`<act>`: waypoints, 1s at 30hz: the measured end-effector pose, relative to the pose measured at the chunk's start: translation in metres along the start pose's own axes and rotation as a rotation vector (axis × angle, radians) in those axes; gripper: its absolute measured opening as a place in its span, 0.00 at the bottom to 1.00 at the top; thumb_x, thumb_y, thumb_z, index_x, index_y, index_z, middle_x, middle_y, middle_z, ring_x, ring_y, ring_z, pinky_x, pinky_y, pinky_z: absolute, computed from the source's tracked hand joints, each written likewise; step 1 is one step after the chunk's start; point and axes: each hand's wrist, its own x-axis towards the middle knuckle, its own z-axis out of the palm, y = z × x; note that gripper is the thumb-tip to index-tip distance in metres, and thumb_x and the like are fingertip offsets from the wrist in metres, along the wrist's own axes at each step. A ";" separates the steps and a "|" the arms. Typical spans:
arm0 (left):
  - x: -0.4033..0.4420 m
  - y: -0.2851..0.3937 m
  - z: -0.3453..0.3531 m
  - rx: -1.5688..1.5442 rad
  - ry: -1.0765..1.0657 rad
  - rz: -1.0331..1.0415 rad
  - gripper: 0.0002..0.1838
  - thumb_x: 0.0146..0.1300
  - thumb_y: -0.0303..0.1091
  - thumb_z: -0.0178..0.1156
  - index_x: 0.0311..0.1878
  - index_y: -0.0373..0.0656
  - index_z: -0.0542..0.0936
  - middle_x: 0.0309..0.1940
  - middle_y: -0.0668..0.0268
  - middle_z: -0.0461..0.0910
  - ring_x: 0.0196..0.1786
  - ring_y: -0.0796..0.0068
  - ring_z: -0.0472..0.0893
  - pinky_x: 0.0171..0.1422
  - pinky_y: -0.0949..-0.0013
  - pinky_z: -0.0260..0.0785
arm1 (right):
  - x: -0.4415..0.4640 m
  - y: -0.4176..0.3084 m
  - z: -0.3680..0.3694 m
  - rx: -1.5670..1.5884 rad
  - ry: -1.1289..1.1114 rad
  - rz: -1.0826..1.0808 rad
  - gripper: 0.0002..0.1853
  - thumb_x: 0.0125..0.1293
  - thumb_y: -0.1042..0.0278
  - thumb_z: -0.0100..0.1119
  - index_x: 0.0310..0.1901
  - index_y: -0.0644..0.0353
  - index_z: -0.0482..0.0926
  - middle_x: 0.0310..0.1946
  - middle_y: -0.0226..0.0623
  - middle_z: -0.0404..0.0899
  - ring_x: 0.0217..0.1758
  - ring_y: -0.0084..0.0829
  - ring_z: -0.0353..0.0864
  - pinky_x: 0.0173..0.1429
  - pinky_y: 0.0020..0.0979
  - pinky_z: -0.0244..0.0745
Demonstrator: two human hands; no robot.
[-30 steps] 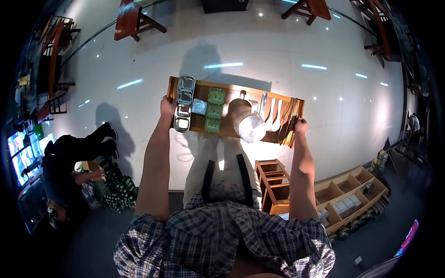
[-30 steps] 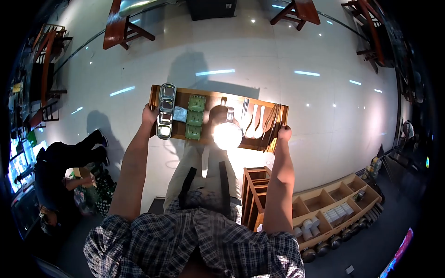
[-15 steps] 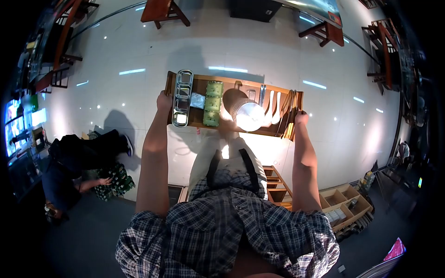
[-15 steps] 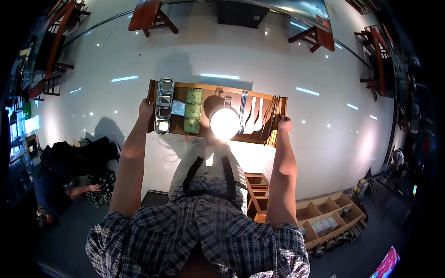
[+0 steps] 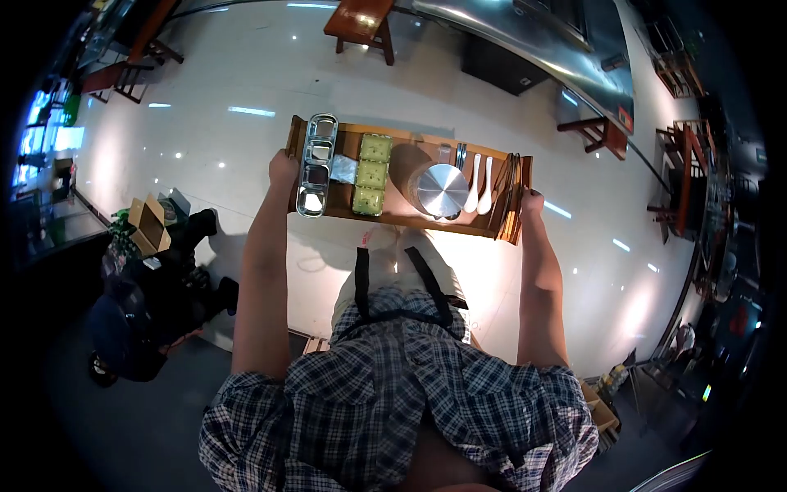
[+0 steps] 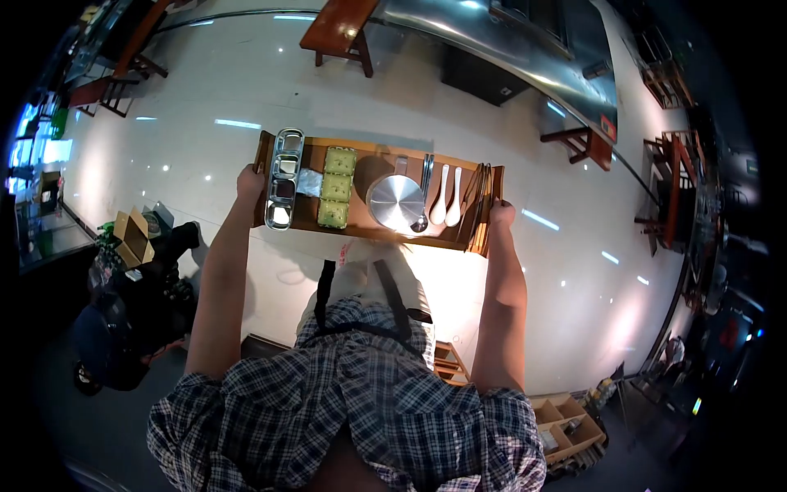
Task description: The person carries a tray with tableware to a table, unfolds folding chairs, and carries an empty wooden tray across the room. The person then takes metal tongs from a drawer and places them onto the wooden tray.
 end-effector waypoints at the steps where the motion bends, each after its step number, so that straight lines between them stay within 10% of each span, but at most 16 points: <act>1: 0.008 -0.004 -0.012 0.000 -0.007 -0.029 0.15 0.58 0.35 0.50 0.44 0.38 0.76 0.40 0.50 0.78 0.45 0.50 0.77 0.49 0.56 0.69 | -0.006 -0.016 0.008 0.028 0.012 0.004 0.17 0.57 0.60 0.60 0.38 0.69 0.80 0.30 0.42 0.80 0.33 0.30 0.77 0.42 0.32 0.70; 30: 0.010 -0.037 0.028 -0.021 -0.009 -0.104 0.14 0.53 0.31 0.53 0.43 0.41 0.79 0.36 0.51 0.79 0.41 0.52 0.79 0.45 0.58 0.70 | 0.004 0.037 0.024 -0.024 -0.120 -0.066 0.14 0.60 0.63 0.56 0.24 0.67 0.78 0.15 0.34 0.72 0.15 0.26 0.69 0.22 0.31 0.62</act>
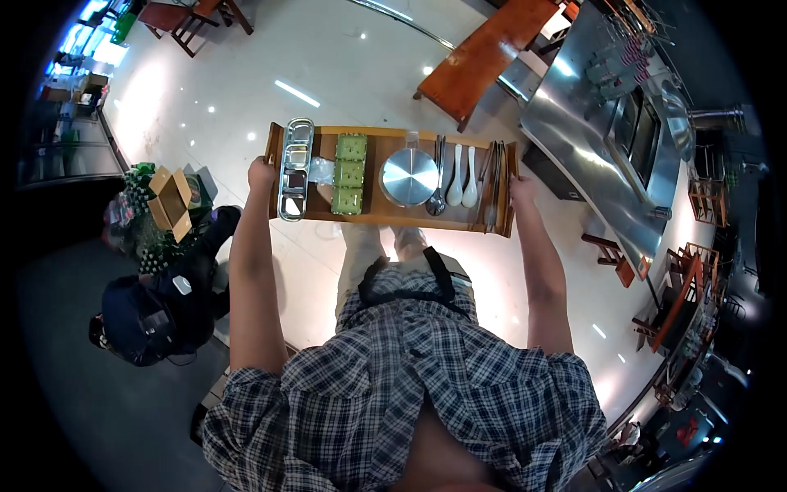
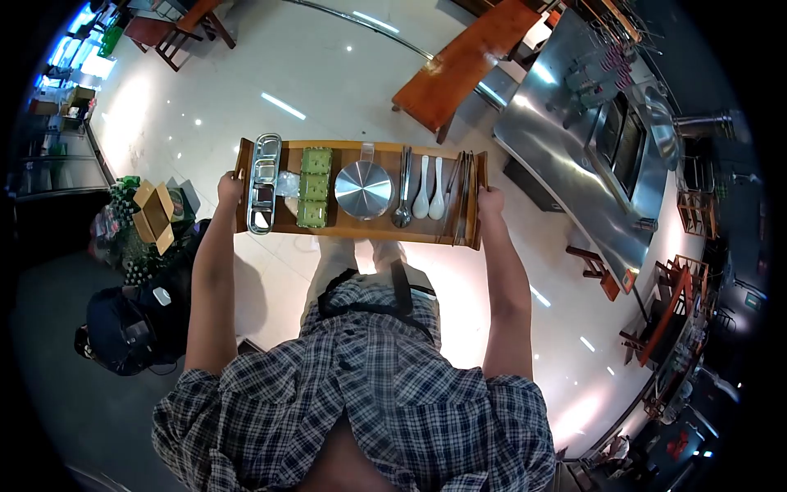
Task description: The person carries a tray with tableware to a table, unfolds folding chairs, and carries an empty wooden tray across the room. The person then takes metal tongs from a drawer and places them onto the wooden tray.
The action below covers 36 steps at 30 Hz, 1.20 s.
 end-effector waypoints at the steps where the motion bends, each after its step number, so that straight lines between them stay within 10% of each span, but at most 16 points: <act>1: -0.002 0.002 0.004 -0.003 0.001 -0.005 0.13 0.54 0.31 0.53 0.43 0.41 0.79 0.36 0.51 0.80 0.41 0.52 0.79 0.45 0.58 0.70 | 0.004 0.001 -0.006 0.056 -0.047 0.055 0.14 0.60 0.63 0.56 0.24 0.66 0.77 0.14 0.32 0.71 0.13 0.24 0.67 0.19 0.29 0.60; 36: 0.003 0.010 -0.007 0.077 0.035 0.094 0.16 0.54 0.30 0.50 0.46 0.42 0.78 0.38 0.53 0.80 0.42 0.56 0.79 0.46 0.60 0.70 | -0.064 0.027 0.000 0.494 -0.121 0.209 0.06 0.60 0.73 0.53 0.27 0.65 0.76 0.12 0.29 0.67 0.12 0.21 0.64 0.16 0.25 0.57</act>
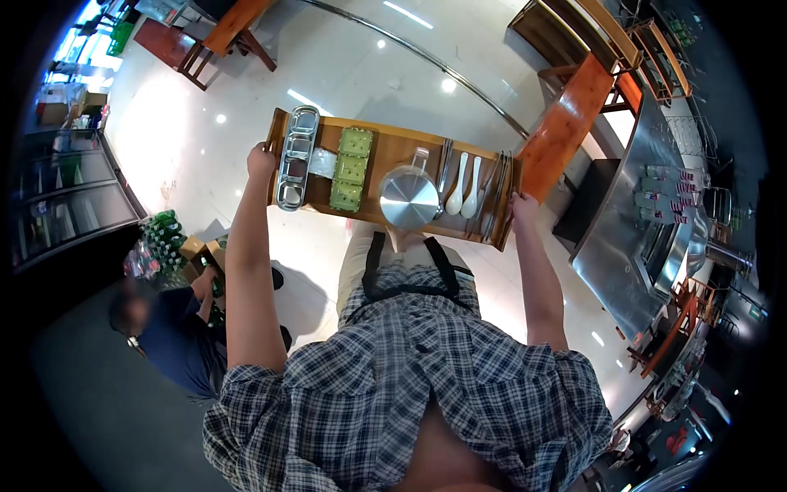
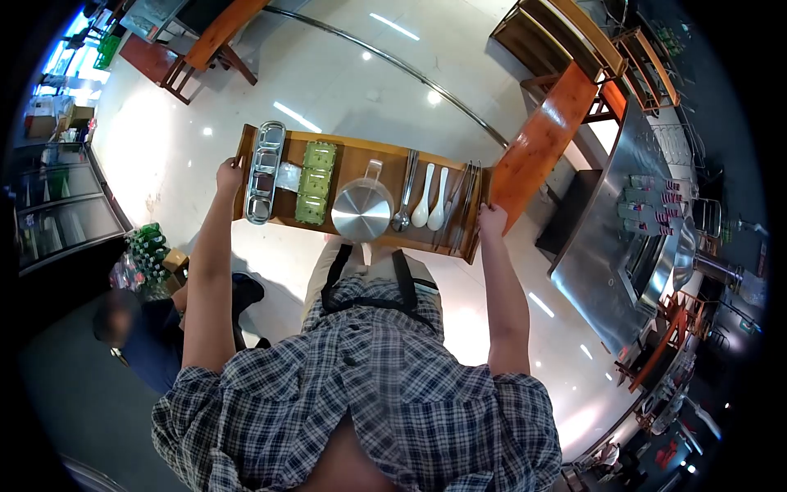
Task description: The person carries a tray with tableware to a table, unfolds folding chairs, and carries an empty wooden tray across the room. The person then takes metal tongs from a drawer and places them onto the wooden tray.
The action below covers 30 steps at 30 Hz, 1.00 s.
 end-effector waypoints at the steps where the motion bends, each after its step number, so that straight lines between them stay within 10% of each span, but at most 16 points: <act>1: 0.002 0.001 0.007 0.007 0.013 0.018 0.16 0.54 0.30 0.51 0.46 0.42 0.78 0.38 0.53 0.80 0.41 0.55 0.79 0.46 0.60 0.70 | 0.011 0.000 0.001 -0.016 0.000 -0.027 0.07 0.60 0.73 0.54 0.27 0.65 0.76 0.12 0.29 0.68 0.11 0.21 0.64 0.15 0.26 0.57; 11: -0.001 0.021 0.085 0.015 -0.073 0.029 0.13 0.53 0.32 0.50 0.40 0.40 0.79 0.36 0.51 0.79 0.42 0.51 0.77 0.47 0.58 0.69 | 0.086 0.034 -0.035 -0.128 0.075 -0.035 0.07 0.58 0.71 0.57 0.25 0.64 0.77 0.12 0.30 0.69 0.12 0.22 0.66 0.16 0.27 0.58; 30: -0.030 0.035 -0.049 -0.037 0.095 0.045 0.12 0.58 0.35 0.51 0.40 0.39 0.77 0.36 0.50 0.78 0.43 0.49 0.77 0.46 0.56 0.68 | 0.017 -0.101 -0.024 -0.307 0.119 -0.209 0.09 0.58 0.68 0.58 0.25 0.64 0.75 0.13 0.31 0.70 0.12 0.24 0.66 0.16 0.28 0.58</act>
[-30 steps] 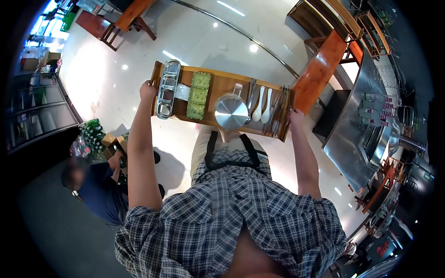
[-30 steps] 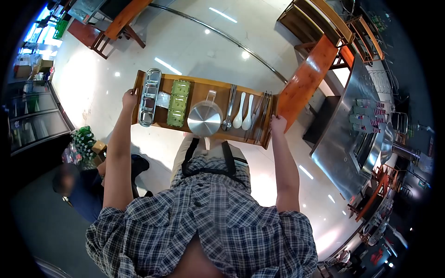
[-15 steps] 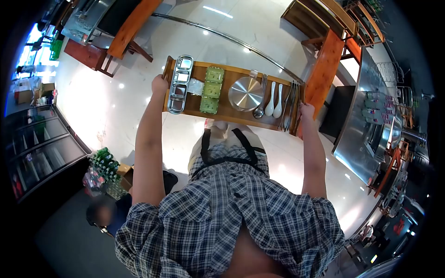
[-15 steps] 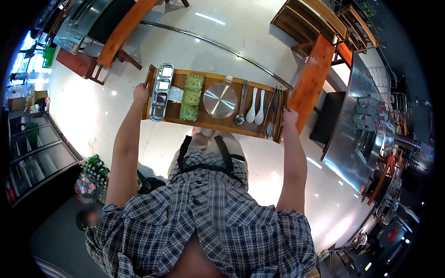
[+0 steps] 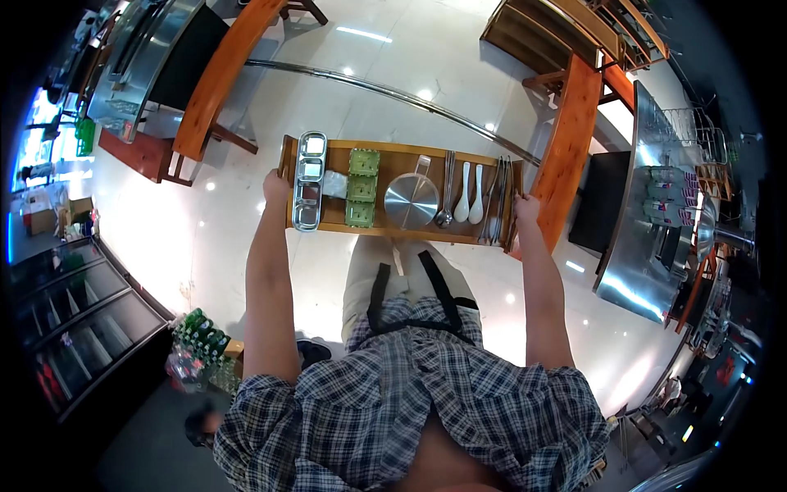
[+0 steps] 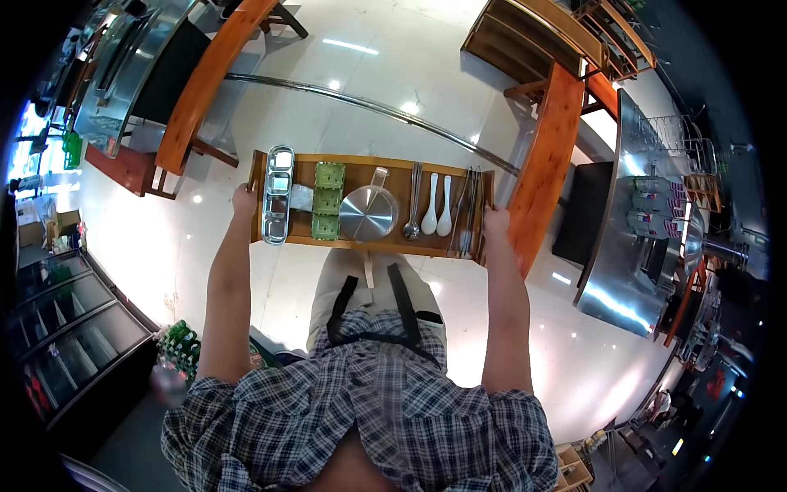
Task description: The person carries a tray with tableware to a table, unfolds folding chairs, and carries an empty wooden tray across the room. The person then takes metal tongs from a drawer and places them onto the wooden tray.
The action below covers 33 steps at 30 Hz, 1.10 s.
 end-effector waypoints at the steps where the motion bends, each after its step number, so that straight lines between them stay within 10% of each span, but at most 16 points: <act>1: 0.003 0.002 -0.007 0.011 0.005 -0.001 0.12 0.58 0.35 0.51 0.40 0.39 0.77 0.36 0.50 0.78 0.42 0.49 0.77 0.46 0.55 0.68 | 0.003 -0.002 0.005 0.005 0.001 -0.004 0.09 0.58 0.68 0.58 0.25 0.64 0.75 0.13 0.31 0.70 0.12 0.24 0.66 0.16 0.28 0.58; 25: 0.048 0.052 -0.025 -0.065 0.116 0.014 0.14 0.55 0.28 0.49 0.45 0.41 0.75 0.38 0.49 0.78 0.44 0.50 0.76 0.48 0.56 0.68 | 0.073 -0.010 0.040 -0.110 0.186 -0.253 0.09 0.57 0.68 0.57 0.27 0.66 0.79 0.13 0.31 0.72 0.17 0.22 0.71 0.21 0.28 0.63; 30: 0.022 0.064 -0.041 -0.065 0.064 -0.070 0.19 0.53 0.29 0.53 0.51 0.40 0.73 0.45 0.49 0.76 0.47 0.50 0.75 0.51 0.56 0.68 | 0.022 -0.062 0.014 -0.475 0.114 -0.196 0.17 0.61 0.61 0.54 0.45 0.66 0.76 0.37 0.48 0.78 0.37 0.40 0.78 0.45 0.40 0.71; 32: 0.008 0.085 -0.039 -0.048 0.069 -0.090 0.18 0.53 0.28 0.50 0.50 0.40 0.73 0.48 0.48 0.74 0.50 0.49 0.74 0.53 0.54 0.66 | -0.050 -0.144 -0.006 -0.471 0.615 -0.523 0.23 0.61 0.61 0.52 0.56 0.63 0.67 0.52 0.50 0.70 0.54 0.46 0.70 0.57 0.40 0.65; 33: 0.007 0.092 -0.028 0.041 0.303 0.091 0.20 0.54 0.29 0.51 0.52 0.39 0.72 0.53 0.48 0.69 0.54 0.49 0.70 0.56 0.54 0.63 | -0.075 -0.175 -0.010 -0.218 0.457 -0.593 0.24 0.60 0.60 0.53 0.55 0.64 0.67 0.53 0.51 0.68 0.57 0.48 0.66 0.60 0.42 0.61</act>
